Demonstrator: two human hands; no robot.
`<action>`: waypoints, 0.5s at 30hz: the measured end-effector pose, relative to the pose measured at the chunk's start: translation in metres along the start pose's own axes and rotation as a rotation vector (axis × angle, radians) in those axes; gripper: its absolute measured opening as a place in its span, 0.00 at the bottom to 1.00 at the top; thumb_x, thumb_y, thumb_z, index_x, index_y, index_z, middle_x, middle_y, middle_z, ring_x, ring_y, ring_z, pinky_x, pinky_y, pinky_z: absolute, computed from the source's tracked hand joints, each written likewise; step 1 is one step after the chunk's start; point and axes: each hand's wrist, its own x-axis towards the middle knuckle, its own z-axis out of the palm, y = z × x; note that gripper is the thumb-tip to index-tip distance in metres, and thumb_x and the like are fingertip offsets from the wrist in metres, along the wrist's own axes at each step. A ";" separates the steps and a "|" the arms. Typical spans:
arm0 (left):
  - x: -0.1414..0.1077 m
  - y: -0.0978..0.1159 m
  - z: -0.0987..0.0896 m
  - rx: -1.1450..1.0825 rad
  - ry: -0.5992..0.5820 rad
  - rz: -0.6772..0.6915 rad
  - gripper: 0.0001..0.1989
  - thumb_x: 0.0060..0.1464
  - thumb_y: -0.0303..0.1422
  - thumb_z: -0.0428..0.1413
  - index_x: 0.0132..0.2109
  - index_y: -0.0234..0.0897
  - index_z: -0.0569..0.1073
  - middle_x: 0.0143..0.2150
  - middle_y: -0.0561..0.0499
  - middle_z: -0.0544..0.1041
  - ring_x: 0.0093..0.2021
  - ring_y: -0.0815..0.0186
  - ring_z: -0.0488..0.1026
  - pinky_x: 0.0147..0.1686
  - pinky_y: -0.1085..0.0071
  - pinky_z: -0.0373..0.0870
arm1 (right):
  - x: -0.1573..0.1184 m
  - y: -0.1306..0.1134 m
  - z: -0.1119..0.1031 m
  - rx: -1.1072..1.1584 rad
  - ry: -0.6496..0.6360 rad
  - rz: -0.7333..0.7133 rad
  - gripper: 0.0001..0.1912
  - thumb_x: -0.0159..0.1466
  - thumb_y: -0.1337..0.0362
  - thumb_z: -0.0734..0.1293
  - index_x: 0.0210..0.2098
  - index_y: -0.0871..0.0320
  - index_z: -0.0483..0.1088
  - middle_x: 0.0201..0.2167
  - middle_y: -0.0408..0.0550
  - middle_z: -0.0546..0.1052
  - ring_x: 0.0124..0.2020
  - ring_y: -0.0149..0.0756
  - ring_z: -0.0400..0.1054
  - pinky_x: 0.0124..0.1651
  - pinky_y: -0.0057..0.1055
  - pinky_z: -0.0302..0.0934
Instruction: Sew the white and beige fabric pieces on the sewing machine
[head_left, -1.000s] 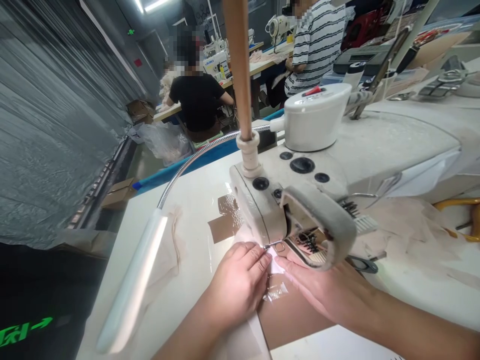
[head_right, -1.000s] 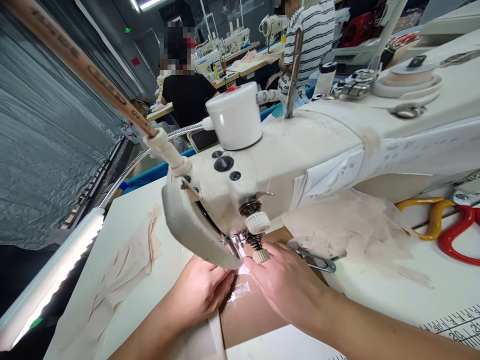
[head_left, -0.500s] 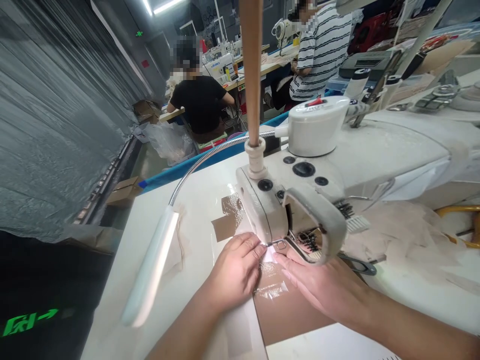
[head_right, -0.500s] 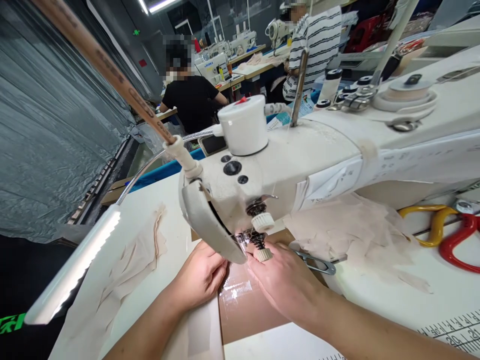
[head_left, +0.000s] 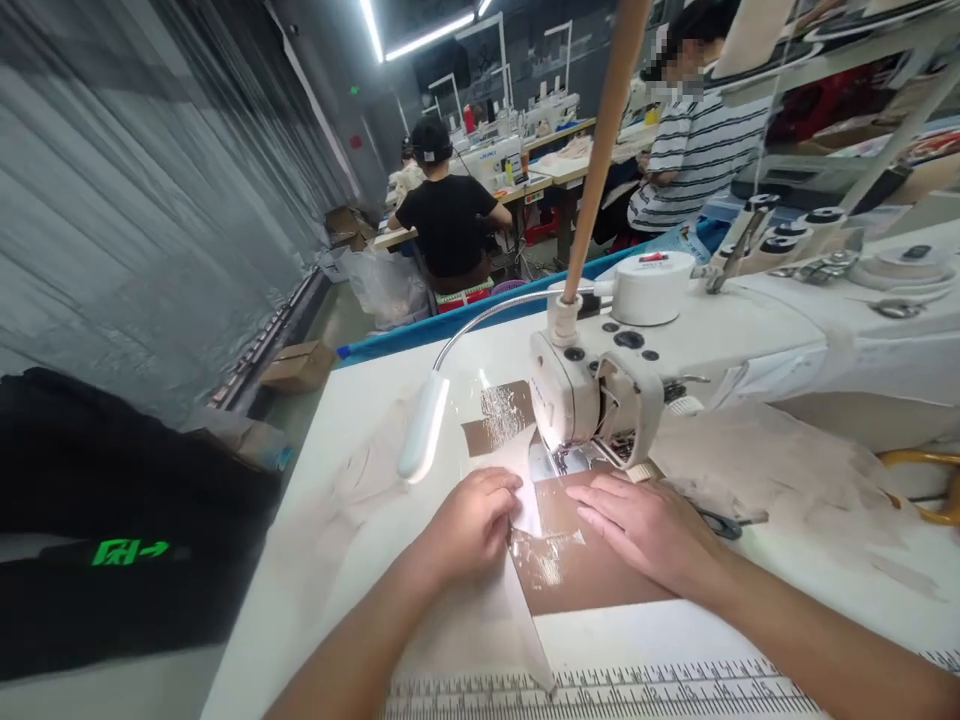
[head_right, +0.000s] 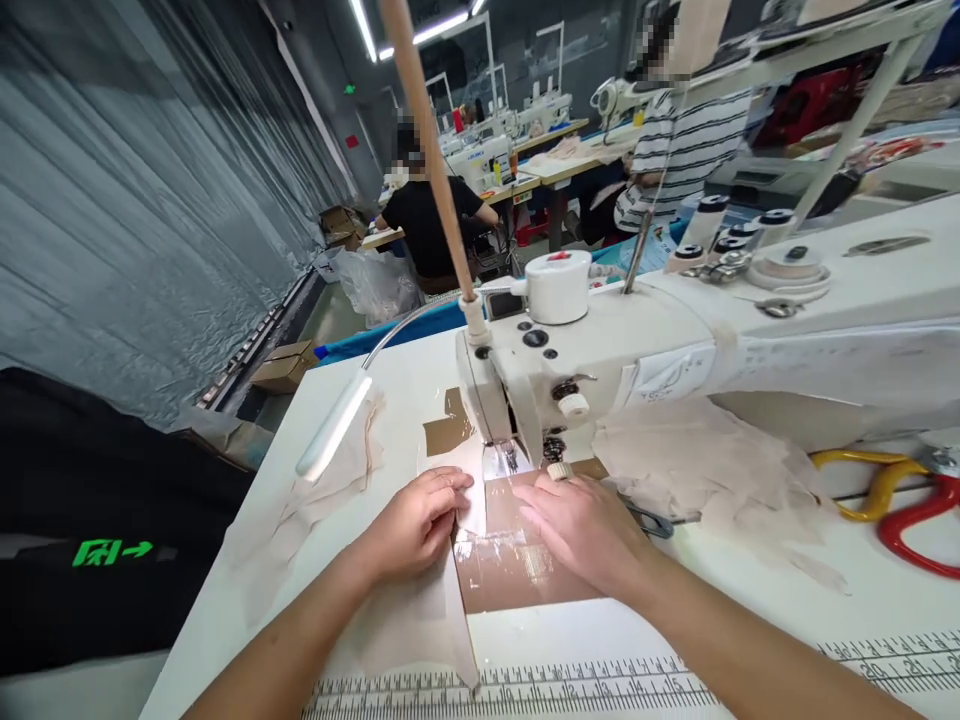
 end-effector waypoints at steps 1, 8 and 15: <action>-0.009 0.007 -0.005 -0.012 -0.032 -0.003 0.13 0.50 0.17 0.48 0.38 0.36 0.72 0.50 0.42 0.76 0.54 0.58 0.70 0.52 0.57 0.70 | 0.000 0.000 -0.001 0.015 -0.006 -0.007 0.14 0.68 0.67 0.56 0.43 0.58 0.73 0.32 0.47 0.77 0.32 0.36 0.72 0.34 0.32 0.63; -0.077 0.056 -0.007 0.053 -0.095 -0.075 0.14 0.50 0.17 0.47 0.40 0.37 0.70 0.51 0.45 0.74 0.58 0.57 0.65 0.60 0.51 0.58 | -0.002 -0.001 -0.008 0.081 -0.036 -0.098 0.13 0.68 0.67 0.58 0.46 0.61 0.71 0.36 0.50 0.77 0.37 0.38 0.70 0.40 0.35 0.64; -0.104 0.073 0.006 0.170 0.019 -0.120 0.17 0.53 0.20 0.48 0.49 0.34 0.69 0.54 0.43 0.73 0.61 0.55 0.62 0.62 0.49 0.54 | -0.001 -0.007 -0.008 0.087 -0.075 -0.153 0.16 0.67 0.71 0.57 0.52 0.61 0.67 0.41 0.52 0.74 0.41 0.40 0.67 0.41 0.36 0.64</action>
